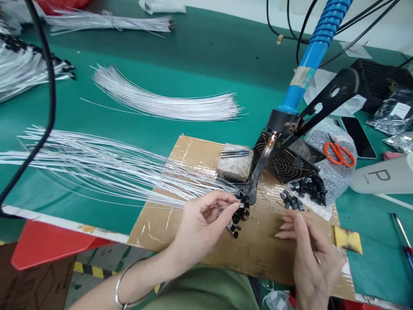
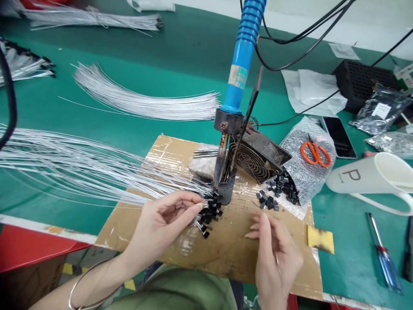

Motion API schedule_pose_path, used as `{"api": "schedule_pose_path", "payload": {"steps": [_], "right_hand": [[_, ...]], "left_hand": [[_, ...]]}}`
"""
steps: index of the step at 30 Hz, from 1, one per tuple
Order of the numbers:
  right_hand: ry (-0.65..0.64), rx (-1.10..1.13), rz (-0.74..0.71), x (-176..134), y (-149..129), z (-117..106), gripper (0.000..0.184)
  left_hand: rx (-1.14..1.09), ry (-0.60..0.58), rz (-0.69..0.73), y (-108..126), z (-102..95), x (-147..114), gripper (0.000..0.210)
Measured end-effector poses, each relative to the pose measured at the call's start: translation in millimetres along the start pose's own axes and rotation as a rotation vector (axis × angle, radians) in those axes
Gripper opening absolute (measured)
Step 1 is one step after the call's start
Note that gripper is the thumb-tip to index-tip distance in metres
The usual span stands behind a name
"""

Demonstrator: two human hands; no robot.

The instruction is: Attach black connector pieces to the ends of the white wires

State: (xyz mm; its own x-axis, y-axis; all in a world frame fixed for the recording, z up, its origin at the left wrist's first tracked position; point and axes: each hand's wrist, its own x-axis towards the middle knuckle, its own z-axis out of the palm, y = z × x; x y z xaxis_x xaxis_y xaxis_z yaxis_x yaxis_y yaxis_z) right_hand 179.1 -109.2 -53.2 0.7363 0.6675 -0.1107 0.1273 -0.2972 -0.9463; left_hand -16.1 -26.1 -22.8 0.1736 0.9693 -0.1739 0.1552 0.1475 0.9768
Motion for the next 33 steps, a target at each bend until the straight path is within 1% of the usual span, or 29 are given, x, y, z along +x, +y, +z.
{"api": "schedule_pose_path", "payload": {"steps": [1, 2, 4, 6, 8, 10, 11, 14, 16, 20, 21, 23, 26, 29, 33], "right_hand": [[0.088, -0.192, -0.056, 8, 3, -4, 0.052], [0.130, -0.352, -0.111, 15, 5, -6, 0.057], [0.157, -0.551, -0.234, 25, 7, -7, 0.065], [0.131, -0.658, -0.381, 31, 8, -4, 0.067], [0.096, -0.716, -0.501, 32, 7, -2, 0.065], [0.082, -0.734, -0.575, 31, 5, -2, 0.061], [0.079, -0.733, -0.587, 30, 5, -2, 0.059], [0.080, -0.677, -0.528, 28, 6, -4, 0.055], [0.071, -0.578, -0.423, 25, 9, -4, 0.051], [0.001, -0.150, -0.167, 14, 9, -1, 0.039], [-0.008, -0.057, -0.118, 11, 6, 1, 0.036], [-0.017, 0.042, -0.065, 2, -4, 6, 0.030], [-0.065, 0.138, -0.041, -8, -19, 16, 0.024], [-0.119, 0.150, -0.059, -11, -25, 23, 0.021], [-0.133, 0.040, -0.183, -8, -20, 23, 0.025]], "left_hand": [[-0.004, -0.008, -0.013, 0, -0.7, 1, 0.015], [0.000, -0.016, -0.021, 0, -1.2, 1, 0.015], [0.018, -0.024, -0.026, -1, -1.5, 0, 0.016], [0.022, -0.026, -0.024, 0, -1.2, 0, 0.015], [0.018, -0.029, -0.022, 1, -0.6, 1, 0.015], [0.012, -0.040, -0.023, 3, -0.1, 1, 0.015], [0.010, -0.045, -0.022, 4, 0.0, 2, 0.016], [0.016, -0.054, -0.012, 5, -0.2, 2, 0.016], [0.028, -0.058, 0.001, 6, -0.6, 2, 0.016], [0.047, -0.068, 0.012, 8, -2.0, 2, 0.016], [0.048, -0.071, 0.014, 9, -2.3, 3, 0.015], [0.045, -0.077, 0.010, 10, -2.6, 3, 0.015], [0.035, -0.086, 0.001, 13, -2.5, 4, 0.016], [0.035, -0.076, 0.000, 15, -2.5, 5, 0.016], [0.051, -0.041, -0.024, 16, -5.5, 8, 0.017]]}}
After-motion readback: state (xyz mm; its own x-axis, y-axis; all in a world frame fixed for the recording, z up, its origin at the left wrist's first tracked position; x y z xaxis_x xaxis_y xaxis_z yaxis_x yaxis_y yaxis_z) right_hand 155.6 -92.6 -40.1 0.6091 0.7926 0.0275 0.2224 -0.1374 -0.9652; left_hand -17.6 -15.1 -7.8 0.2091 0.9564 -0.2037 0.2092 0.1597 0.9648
